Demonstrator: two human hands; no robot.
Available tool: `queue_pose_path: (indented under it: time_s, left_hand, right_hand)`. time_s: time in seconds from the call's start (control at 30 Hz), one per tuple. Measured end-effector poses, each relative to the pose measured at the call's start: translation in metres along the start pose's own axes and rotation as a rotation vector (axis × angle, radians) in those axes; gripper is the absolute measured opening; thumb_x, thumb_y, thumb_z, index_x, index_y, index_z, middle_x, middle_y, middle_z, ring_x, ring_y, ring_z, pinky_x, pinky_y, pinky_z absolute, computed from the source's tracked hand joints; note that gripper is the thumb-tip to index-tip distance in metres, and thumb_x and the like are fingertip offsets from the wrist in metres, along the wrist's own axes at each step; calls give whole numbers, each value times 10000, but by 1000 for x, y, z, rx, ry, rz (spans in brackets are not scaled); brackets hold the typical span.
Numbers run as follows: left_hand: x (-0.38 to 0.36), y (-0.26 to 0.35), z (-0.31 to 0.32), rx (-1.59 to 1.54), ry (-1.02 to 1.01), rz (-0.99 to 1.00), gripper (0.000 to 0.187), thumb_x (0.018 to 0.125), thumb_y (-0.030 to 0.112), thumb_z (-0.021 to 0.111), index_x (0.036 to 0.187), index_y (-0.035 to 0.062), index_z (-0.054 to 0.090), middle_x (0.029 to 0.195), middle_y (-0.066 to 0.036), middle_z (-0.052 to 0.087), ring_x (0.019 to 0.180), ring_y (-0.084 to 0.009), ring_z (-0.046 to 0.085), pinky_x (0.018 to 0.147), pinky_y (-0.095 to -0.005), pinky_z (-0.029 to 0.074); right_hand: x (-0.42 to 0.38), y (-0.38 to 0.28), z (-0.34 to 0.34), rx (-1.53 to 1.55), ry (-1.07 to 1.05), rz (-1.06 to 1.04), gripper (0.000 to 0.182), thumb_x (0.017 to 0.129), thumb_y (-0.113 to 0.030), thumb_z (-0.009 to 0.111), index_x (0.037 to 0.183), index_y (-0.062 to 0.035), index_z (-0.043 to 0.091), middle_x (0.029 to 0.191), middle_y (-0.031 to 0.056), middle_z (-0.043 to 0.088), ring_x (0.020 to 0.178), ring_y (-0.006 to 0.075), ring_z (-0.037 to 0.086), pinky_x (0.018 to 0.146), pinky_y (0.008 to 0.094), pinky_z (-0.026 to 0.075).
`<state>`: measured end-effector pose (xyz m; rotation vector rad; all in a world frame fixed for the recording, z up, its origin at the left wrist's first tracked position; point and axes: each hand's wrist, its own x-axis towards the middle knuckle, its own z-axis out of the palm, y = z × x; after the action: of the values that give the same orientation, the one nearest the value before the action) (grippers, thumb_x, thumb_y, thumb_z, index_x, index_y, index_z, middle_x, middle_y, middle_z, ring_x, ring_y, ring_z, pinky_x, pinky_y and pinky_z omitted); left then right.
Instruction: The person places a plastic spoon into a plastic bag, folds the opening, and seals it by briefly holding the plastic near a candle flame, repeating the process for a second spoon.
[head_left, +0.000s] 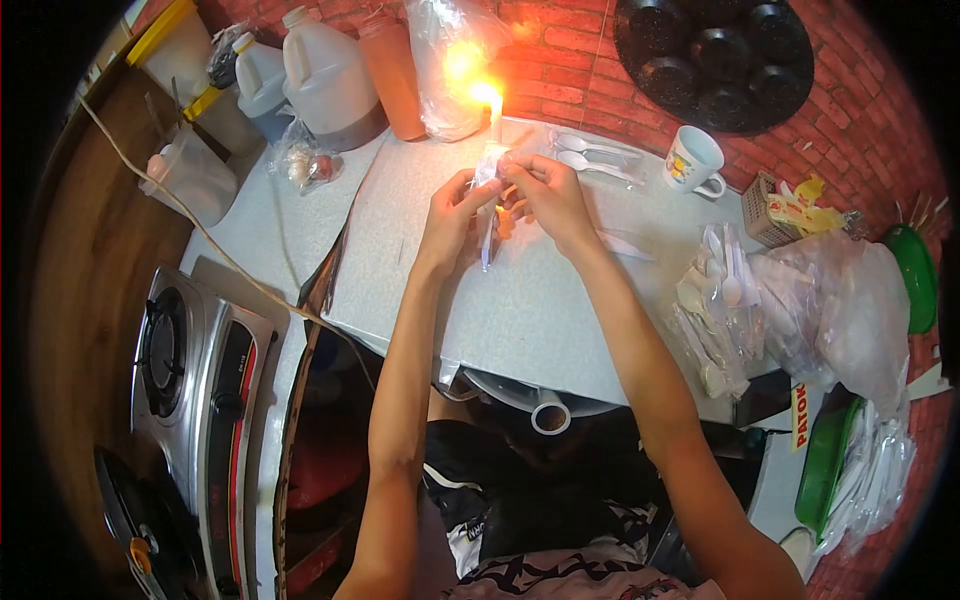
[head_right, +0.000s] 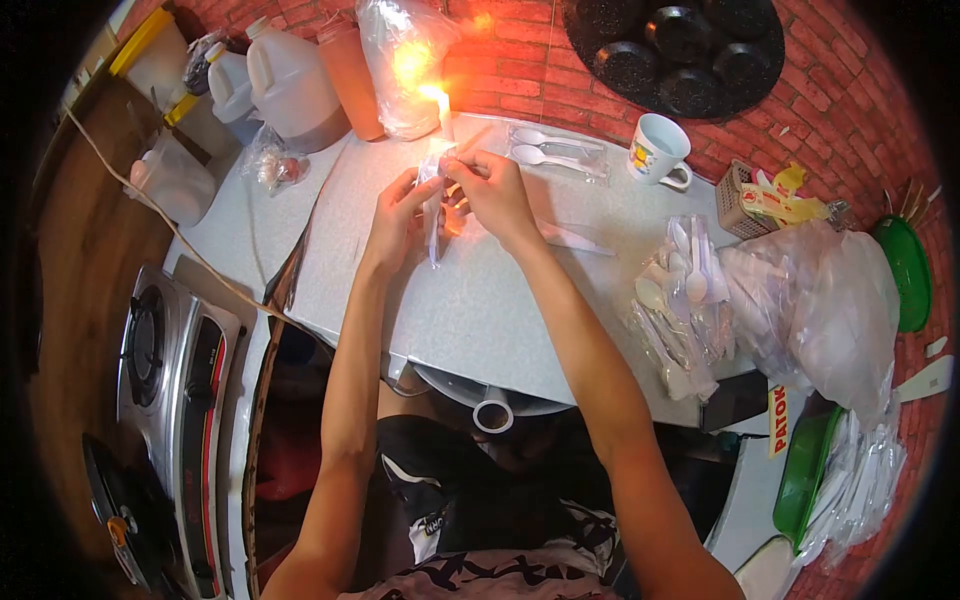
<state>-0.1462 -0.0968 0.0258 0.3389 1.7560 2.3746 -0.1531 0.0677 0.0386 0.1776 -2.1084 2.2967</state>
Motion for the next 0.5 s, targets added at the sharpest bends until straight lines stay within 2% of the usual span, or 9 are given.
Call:
queue_pose_path:
  time_s: [0.03,0.1,0.23,0.33,0.4,0.5]
  left_hand:
    - [0,0,-1,1,3,-1,291,994,266,645,1165,31,623,918,-77,673,660,-130,620,542,-276,508]
    - [-1,0,-5,-195,17,-79,305,1013,295,605,1167,31,624,930,-84,675,661,-143,625,542,-284,512]
    - [1,-3,-4,-123,51,-90,319,1024,318,579,1173,41,634,934,-79,678,674,-155,629,592,-300,532]
    - [12,-7,0,-30,144,-50,299,1024,302,581,1173,51,645,936,-71,680,747,-156,646,659,-315,552]
    - [17,-8,3,-13,170,76,275,1030,289,577,1167,63,653,940,-67,682,832,-159,661,712,-321,562]
    - [25,-9,11,-83,153,160,264,1044,282,564,1164,64,650,938,-60,681,880,-159,665,686,-317,569]
  right_hand:
    - [2,2,0,1,-2,1,322,986,-362,707,1025,-43,717,830,37,702,708,88,671,577,230,516]
    - [4,4,1,-25,-5,-18,315,993,-344,699,1029,-31,712,843,43,706,699,89,662,583,233,526]
    - [4,6,-2,-14,-13,-14,333,1001,-346,692,1059,-19,697,877,50,707,690,89,653,591,239,539]
    - [0,3,-1,34,2,-16,375,1003,-367,691,1105,-7,676,907,56,703,718,90,658,601,241,546]
    - [-5,0,-1,-7,86,-48,358,1004,-333,690,1090,14,672,889,73,707,724,105,660,603,263,553]
    - [-9,5,-6,11,40,2,357,1012,-334,680,1081,16,664,886,85,705,736,116,664,611,278,553]
